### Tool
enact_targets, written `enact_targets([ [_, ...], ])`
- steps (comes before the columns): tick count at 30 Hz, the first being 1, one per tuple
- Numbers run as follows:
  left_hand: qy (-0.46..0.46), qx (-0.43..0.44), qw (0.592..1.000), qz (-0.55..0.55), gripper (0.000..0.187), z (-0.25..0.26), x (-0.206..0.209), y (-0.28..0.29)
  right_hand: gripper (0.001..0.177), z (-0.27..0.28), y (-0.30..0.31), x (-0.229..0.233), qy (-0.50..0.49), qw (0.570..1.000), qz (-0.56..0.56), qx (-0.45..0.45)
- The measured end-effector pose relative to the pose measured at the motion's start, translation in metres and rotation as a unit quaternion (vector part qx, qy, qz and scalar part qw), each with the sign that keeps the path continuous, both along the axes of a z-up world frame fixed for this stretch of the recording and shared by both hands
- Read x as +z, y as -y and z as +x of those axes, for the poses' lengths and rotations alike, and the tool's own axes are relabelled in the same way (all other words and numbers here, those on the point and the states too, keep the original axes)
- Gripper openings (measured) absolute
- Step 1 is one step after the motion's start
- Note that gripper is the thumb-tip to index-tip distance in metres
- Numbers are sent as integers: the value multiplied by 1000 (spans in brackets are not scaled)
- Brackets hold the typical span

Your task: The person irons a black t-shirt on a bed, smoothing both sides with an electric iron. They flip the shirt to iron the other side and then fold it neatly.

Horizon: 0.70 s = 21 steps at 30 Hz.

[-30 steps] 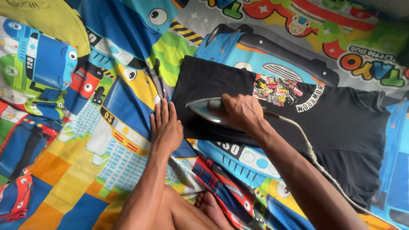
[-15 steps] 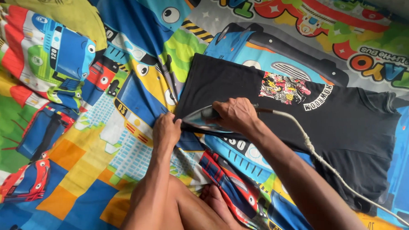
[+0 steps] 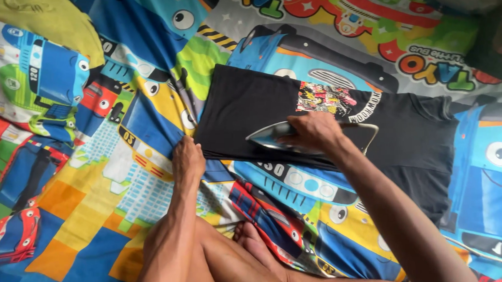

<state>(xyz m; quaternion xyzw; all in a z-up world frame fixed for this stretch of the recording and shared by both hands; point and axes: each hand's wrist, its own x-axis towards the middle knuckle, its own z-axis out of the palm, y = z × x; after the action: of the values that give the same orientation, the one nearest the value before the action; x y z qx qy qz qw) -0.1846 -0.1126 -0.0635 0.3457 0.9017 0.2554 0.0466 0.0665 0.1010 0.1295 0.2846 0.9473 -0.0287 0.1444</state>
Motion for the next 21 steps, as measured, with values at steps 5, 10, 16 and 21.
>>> enact_targets([
  [5, -21, -13, 1000, -13, 23, -9, -10, -2, 52, 64, -35, -14, -15, 998, 47, -42],
  [10, -39, -26, 999, -14, 24, -14, -13, 0, 53, 126, -53, -17, -30, 993, 44, -106],
  [16, -51, -47, 997, -16, 24, -17, -9, 3, 50, 189, -60, -16, 7, 976, 50, -212],
  [21, -74, -42, 995, -55, 25, -26, -19, 2, 54, 239, -48, -6, -7, 953, 66, -296],
])
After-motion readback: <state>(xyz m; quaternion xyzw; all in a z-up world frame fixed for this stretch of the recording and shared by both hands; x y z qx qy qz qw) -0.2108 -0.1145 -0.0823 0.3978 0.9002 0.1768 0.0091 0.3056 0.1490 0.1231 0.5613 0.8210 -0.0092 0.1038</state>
